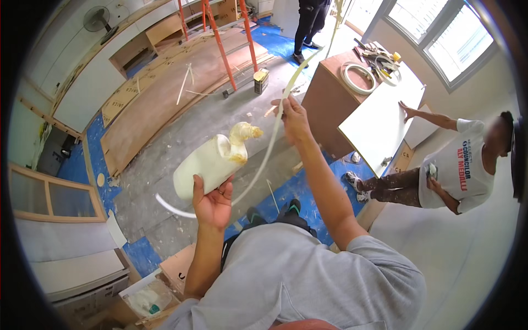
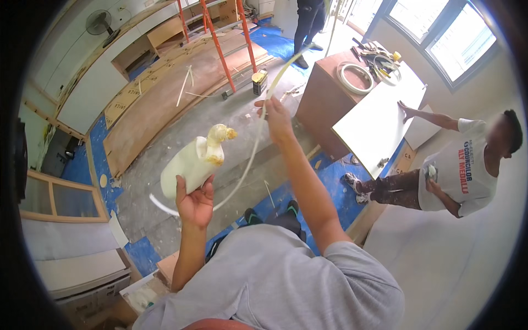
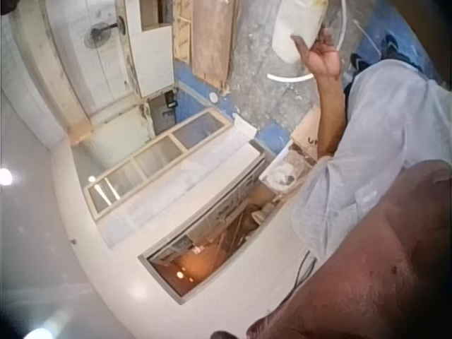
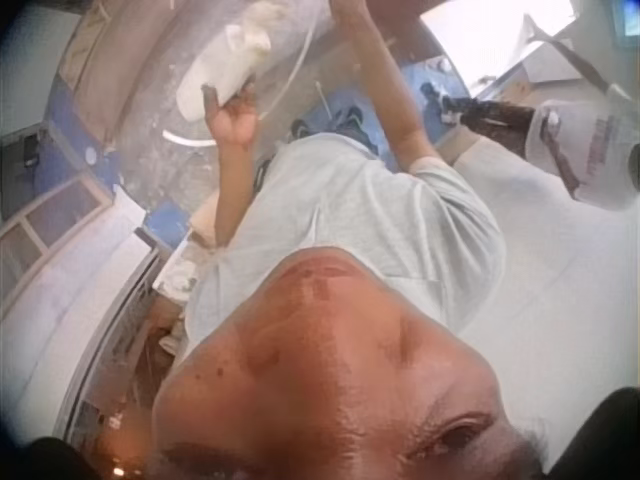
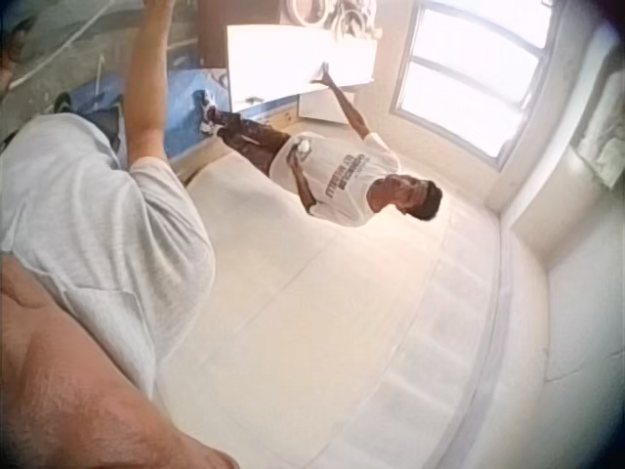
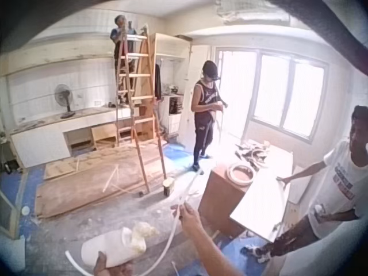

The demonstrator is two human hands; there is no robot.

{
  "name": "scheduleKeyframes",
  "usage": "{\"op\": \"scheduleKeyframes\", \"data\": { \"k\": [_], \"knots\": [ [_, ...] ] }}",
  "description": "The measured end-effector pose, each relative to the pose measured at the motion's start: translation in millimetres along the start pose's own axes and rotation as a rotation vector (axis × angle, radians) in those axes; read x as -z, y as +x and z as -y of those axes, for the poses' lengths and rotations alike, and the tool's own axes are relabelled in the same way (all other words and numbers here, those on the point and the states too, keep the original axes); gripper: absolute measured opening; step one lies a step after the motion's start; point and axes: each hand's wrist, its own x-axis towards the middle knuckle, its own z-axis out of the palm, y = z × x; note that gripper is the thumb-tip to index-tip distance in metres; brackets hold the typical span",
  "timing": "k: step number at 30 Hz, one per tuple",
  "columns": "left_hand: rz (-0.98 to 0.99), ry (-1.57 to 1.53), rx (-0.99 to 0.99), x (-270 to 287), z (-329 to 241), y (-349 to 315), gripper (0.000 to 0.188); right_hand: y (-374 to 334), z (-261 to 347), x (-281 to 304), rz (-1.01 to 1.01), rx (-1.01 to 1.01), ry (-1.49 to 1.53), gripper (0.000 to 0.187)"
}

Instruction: The person applies adhesive from a large bottle onto a long strip of white trim, spreading the glue with a small piece of scrap material.

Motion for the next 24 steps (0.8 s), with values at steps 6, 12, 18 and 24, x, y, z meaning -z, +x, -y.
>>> {"op": "scheduleKeyframes", "data": {
  "k": [6,12,18,24],
  "knots": [
    [0.04,0.065,-0.127,-19.8,-20.1,5.7,0.052,74.5,13.2,50.9,-0.078,-0.033,-0.146,0.036],
    [-0.045,0.198,-0.193,-23.5,-15.6,18.4,0.05,162.2,42.3,152.4,0.153,-0.123,-0.495,0.036],
    [-0.132,0.258,-0.202,-6.5,10.7,24.3,0.044,115.9,39.7,168.6,0.391,-0.451,-0.618,0.034],
    [-0.126,0.362,-0.2,28.6,44.9,43.2,0.045,3.4,-12.1,155.0,0.474,-0.706,-0.404,0.031]
  ]
}}
